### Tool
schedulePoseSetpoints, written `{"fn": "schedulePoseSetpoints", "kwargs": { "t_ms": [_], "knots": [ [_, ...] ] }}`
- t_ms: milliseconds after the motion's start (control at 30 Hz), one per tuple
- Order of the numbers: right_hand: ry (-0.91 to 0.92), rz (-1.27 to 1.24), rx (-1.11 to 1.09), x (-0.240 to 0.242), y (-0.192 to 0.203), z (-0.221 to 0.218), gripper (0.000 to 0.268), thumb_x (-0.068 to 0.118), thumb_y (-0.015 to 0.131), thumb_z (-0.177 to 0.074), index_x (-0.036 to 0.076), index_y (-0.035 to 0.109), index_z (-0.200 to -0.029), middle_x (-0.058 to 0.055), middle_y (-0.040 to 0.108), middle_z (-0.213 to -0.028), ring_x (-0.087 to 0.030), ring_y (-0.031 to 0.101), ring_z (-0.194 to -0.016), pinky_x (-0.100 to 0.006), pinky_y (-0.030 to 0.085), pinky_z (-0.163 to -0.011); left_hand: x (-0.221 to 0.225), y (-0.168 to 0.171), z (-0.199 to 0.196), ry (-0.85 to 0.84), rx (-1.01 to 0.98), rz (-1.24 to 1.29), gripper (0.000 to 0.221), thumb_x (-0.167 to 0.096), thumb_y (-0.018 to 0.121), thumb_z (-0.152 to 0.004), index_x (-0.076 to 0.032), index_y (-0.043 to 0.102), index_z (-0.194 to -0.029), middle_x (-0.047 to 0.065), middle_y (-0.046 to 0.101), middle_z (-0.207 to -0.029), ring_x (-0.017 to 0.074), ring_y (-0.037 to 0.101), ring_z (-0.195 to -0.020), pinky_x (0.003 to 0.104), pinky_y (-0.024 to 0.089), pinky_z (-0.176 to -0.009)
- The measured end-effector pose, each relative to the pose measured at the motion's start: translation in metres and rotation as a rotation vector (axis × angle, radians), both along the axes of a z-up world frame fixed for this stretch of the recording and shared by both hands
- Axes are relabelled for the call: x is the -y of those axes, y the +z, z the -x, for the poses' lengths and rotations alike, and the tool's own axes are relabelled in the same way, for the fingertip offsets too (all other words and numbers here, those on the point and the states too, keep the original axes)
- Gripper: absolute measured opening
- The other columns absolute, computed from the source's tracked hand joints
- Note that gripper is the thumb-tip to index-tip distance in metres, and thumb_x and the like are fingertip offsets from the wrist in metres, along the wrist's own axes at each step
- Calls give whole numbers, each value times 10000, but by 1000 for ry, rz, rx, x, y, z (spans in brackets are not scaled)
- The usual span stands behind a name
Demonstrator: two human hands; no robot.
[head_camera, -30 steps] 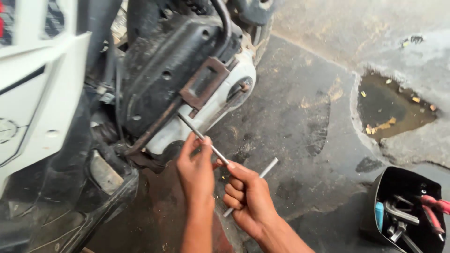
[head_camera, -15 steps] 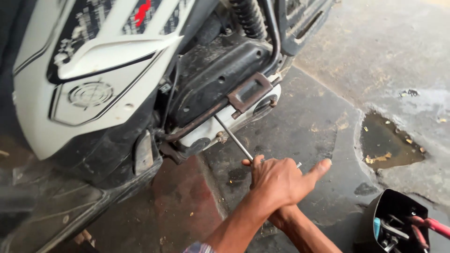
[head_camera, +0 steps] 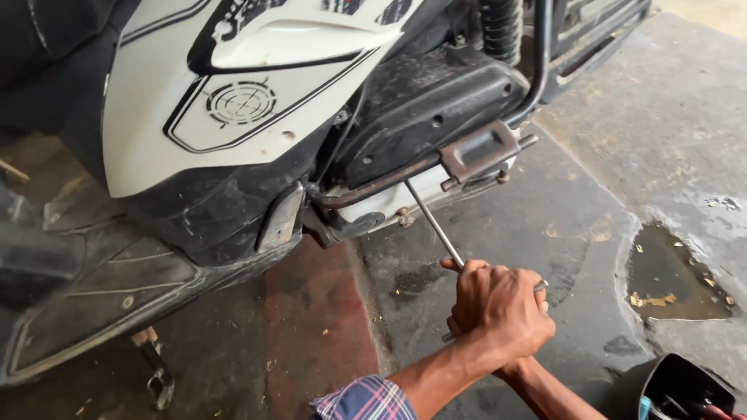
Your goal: The person crouches beside a white scooter and uses a T-handle socket wrench to loosen and unscrew bolts from the footboard and side panel area. They reposition the wrench on successive bolts, set the tool down, and finish by hand-tightening or checking a bolt near the panel edge.
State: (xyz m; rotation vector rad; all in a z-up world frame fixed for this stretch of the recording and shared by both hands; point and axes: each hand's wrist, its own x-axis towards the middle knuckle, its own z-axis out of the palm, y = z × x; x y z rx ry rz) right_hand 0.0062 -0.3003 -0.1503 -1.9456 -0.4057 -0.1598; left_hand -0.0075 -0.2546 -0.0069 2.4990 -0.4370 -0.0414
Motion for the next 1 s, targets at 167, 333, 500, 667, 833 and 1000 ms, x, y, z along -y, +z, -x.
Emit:
{"fn": "schedulePoseSetpoints", "kwargs": {
  "t_ms": [167,333,500,667,833,1000],
  "knots": [
    [-155,896,27,-5,25,-3,641,229,560,-938,32,336,-1505,47,508,-780,-140,506,-667,-372,500,-556,-10,4,4,-17,115,35,38,-121,729,-749,-92,749,-735,161,715,-711,284,653,-655,389,446,-921],
    [-147,1819,-246,-4,82,-22,376,93,668,-910,45,615,-1280,55,601,-851,-144,572,-785,-344,445,-672,-18,-5,4,-26,158,114,45,-90,707,-705,-130,689,-693,112,655,-632,268,641,-613,389,445,-927],
    [486,1570,75,61,152,-42,707,205,513,-1031,39,183,-1634,2,674,-687,-172,683,-615,-365,547,-593,-71,-92,31,-198,186,844,347,-43,516,-892,-97,363,-586,22,396,-567,157,568,-667,325,571,-893],
    [153,1065,137,37,127,-12,1035,240,777,-689,154,325,-1616,-109,675,-673,-336,662,-519,-441,518,-493,-79,-8,38,38,-17,1289,271,-153,708,-936,-85,492,-787,3,578,-841,123,584,-801,309,508,-766],
    [53,1156,-75,-9,180,4,707,379,715,-925,207,377,-1522,-76,708,-733,-332,687,-615,-473,527,-571,-125,-23,3,461,-449,1320,241,-344,685,-931,-134,670,-1048,-6,620,-886,99,620,-808,287,573,-659],
    [487,945,-500,-21,222,-11,910,289,864,-679,294,450,-1490,-5,771,-905,-206,751,-850,-401,565,-827,-129,-25,-29,387,-336,1092,344,-339,765,-913,-42,777,-1085,17,710,-903,85,617,-760,251,508,-613]
  ]
}}
